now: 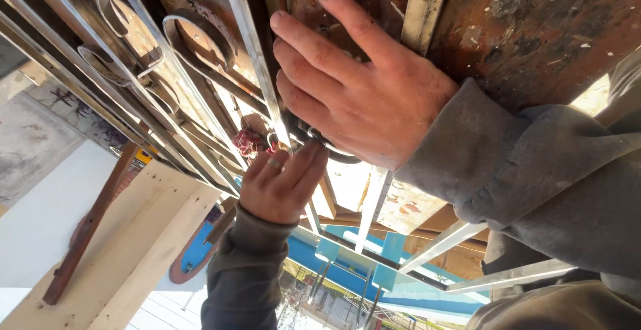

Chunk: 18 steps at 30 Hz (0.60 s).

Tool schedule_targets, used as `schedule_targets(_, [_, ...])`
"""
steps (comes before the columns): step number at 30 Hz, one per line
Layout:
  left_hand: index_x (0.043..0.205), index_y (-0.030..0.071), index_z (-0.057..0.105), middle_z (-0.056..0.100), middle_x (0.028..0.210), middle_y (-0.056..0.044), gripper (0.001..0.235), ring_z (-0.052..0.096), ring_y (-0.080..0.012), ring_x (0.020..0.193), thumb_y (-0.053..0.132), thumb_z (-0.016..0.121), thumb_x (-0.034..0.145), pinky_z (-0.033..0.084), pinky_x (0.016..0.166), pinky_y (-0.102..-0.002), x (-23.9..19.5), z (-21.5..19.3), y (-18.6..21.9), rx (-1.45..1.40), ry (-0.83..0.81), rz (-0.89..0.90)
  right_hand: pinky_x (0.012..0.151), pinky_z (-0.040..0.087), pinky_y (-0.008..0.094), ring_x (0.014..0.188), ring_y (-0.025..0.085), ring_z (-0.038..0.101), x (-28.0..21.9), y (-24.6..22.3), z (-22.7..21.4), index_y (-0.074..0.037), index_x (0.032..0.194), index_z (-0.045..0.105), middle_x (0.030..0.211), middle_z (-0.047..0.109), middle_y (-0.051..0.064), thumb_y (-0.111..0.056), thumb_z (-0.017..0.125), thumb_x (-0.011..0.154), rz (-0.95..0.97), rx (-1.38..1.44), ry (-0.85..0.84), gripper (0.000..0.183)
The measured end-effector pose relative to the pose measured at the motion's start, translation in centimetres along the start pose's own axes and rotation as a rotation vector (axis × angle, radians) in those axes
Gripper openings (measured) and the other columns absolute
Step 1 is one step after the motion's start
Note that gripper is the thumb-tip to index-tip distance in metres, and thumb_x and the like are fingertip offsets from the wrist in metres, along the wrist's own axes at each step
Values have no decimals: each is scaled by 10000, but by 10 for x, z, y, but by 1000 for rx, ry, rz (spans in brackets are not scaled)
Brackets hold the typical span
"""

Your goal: Assembling and aligning decorative metal scrolls within a larger metal frame on a workbench.

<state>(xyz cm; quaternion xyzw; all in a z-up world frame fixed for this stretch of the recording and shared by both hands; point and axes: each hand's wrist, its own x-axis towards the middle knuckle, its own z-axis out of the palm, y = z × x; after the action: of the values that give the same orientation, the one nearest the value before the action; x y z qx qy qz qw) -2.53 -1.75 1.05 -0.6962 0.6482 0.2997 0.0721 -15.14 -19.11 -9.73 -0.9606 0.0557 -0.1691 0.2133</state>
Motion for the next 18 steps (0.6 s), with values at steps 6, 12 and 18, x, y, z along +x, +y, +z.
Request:
schedule_targets(6, [1104, 56, 740, 692, 1008, -77, 123, 654, -253, 794, 89, 707, 989, 511, 674, -356, 0, 39, 73, -353, 258, -459, 1225, 247, 585, 1491, 322, 405, 14, 8, -26, -72, 1354, 660, 1469, 581, 143, -508, 726, 889, -43, 193, -86, 641])
schedule_targets(12, [1018, 14, 703, 709, 988, -65, 75, 635, -115, 801, 2, 656, 961, 520, 685, -264, -47, 88, 174, -935, 1019, -983, 1258, 253, 641, 1478, 372, 419, 16, -4, -38, -63, 1408, 622, 1457, 556, 137, -345, 773, 1000, -22, 337, -35, 518])
schedule_targets(18, [990, 19, 738, 701, 919, -61, 108, 581, -121, 680, 1, 673, 906, 494, 619, -255, -69, 151, 279, -1183, 1228, -1263, 1146, 373, 539, 1322, 354, 512, 48, -115, -16, -84, 1339, 626, 1362, 573, 103, -206, 760, 906, -404, 462, -220, 469])
